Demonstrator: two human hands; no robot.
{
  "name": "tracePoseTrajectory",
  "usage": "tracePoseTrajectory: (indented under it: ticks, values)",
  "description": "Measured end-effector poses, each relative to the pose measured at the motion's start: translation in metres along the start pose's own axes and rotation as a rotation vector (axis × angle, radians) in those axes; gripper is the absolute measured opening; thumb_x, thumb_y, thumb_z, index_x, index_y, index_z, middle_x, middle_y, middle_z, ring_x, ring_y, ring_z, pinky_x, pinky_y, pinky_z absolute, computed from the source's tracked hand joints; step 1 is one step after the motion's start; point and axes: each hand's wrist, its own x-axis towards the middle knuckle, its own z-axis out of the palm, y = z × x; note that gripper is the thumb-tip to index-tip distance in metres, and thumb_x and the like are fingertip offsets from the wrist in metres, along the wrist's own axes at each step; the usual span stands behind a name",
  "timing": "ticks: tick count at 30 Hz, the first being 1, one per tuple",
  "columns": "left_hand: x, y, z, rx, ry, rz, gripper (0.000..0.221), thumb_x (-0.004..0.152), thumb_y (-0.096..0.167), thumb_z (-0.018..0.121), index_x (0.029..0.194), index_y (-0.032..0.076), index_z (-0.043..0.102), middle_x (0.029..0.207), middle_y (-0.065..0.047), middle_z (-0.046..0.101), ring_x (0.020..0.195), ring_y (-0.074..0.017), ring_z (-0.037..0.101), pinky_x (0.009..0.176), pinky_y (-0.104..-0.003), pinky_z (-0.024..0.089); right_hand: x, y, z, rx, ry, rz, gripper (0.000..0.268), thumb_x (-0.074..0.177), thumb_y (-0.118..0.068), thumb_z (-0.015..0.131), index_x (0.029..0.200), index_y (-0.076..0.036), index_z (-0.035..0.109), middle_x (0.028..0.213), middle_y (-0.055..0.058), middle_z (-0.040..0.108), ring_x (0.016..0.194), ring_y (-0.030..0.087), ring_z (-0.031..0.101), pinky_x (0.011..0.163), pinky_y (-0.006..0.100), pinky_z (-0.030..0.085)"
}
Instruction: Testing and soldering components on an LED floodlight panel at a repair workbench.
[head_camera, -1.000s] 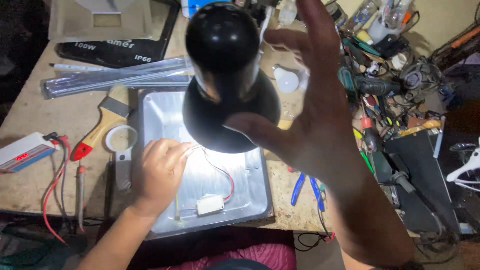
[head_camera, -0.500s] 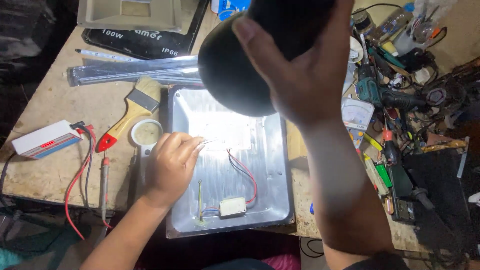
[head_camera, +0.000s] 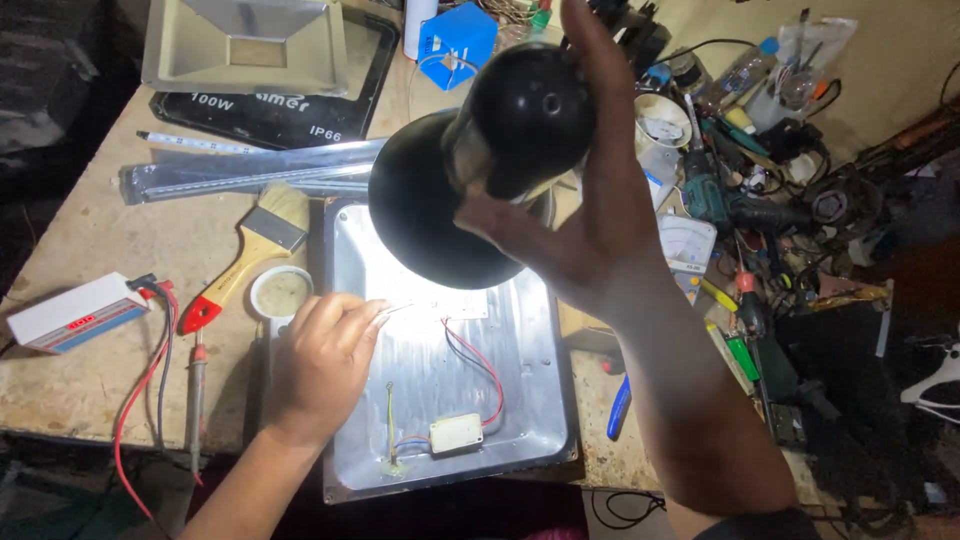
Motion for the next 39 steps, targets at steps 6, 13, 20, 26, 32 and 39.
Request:
tracePoseTrajectory:
  ticks: [6, 13, 20, 26, 32, 39]
  values:
    - [-0.001, -0.007, 0.002, 0.046, 0.004, 0.003, 0.016, 0.091, 0.004, 0.077, 0.107, 0.003, 0.079, 0.093, -0.009, 0.068, 0.081, -0.0279, 0.061, 0.071, -0.039, 0.053, -0.02, 0.045, -0.024, 0.146, 0.273, 0.0, 0.068, 0.11, -0.065, 0.045, 0.154, -0.015, 0.034, 0.125, 0.011, 0.072, 0.118, 0.028, 0.074, 0.105, 0.042, 0.063]
    - [-0.002, -0.01, 0.016, 0.094, 0.016, 0.04, 0.008, 0.094, 0.013, 0.076, 0.102, 0.011, 0.078, 0.086, -0.003, 0.065, 0.073, -0.0237, 0.059, 0.061, -0.036, 0.049, 0.014, 0.142, -0.019, -0.212, -0.033, 0.863, 0.086, 0.094, -0.035, 0.072, 0.158, -0.013, 0.018, 0.149, 0.008, 0.059, 0.122, 0.022, 0.068, 0.095, 0.042, 0.056]
    - [-0.01, -0.022, 0.044, 0.107, 0.03, 0.03, 0.007, 0.096, 0.021, 0.072, 0.1, 0.019, 0.078, 0.089, 0.001, 0.064, 0.075, -0.0237, 0.06, 0.065, -0.037, 0.048, 0.012, 0.166, -0.009, -0.18, -0.004, 0.786, 0.076, 0.097, -0.03, 0.07, 0.154, -0.011, 0.024, 0.145, 0.011, 0.06, 0.12, 0.024, 0.069, 0.094, 0.042, 0.057]
    - [-0.005, -0.027, 0.049, 0.154, -0.041, 0.029, 0.008, 0.098, 0.029, 0.07, 0.1, 0.024, 0.076, 0.09, 0.005, 0.064, 0.076, -0.02, 0.06, 0.071, -0.037, 0.047, 0.011, 0.18, -0.007, -0.156, 0.041, 0.717, 0.067, 0.1, -0.026, 0.069, 0.151, -0.009, 0.028, 0.141, 0.014, 0.061, 0.119, 0.026, 0.07, 0.094, 0.041, 0.058]
    - [0.002, -0.026, 0.05, 0.129, -0.08, 0.048, 0.009, 0.097, 0.025, 0.071, 0.104, 0.024, 0.077, 0.091, 0.005, 0.065, 0.078, -0.0183, 0.062, 0.072, -0.036, 0.049, 0.007, 0.217, -0.007, -0.143, 0.086, 0.64, 0.059, 0.103, -0.021, 0.068, 0.148, -0.007, 0.033, 0.138, 0.016, 0.061, 0.118, 0.027, 0.07, 0.094, 0.041, 0.06]
    - [0.009, -0.027, 0.047, 0.093, -0.14, 0.052, 0.008, 0.097, 0.019, 0.071, 0.103, 0.019, 0.077, 0.091, 0.0, 0.066, 0.08, -0.0205, 0.065, 0.072, -0.038, 0.052, -0.002, 0.176, -0.015, -0.131, 0.132, 0.547, 0.048, 0.106, -0.017, 0.067, 0.144, -0.004, 0.039, 0.134, 0.019, 0.062, 0.117, 0.029, 0.071, 0.093, 0.041, 0.061]
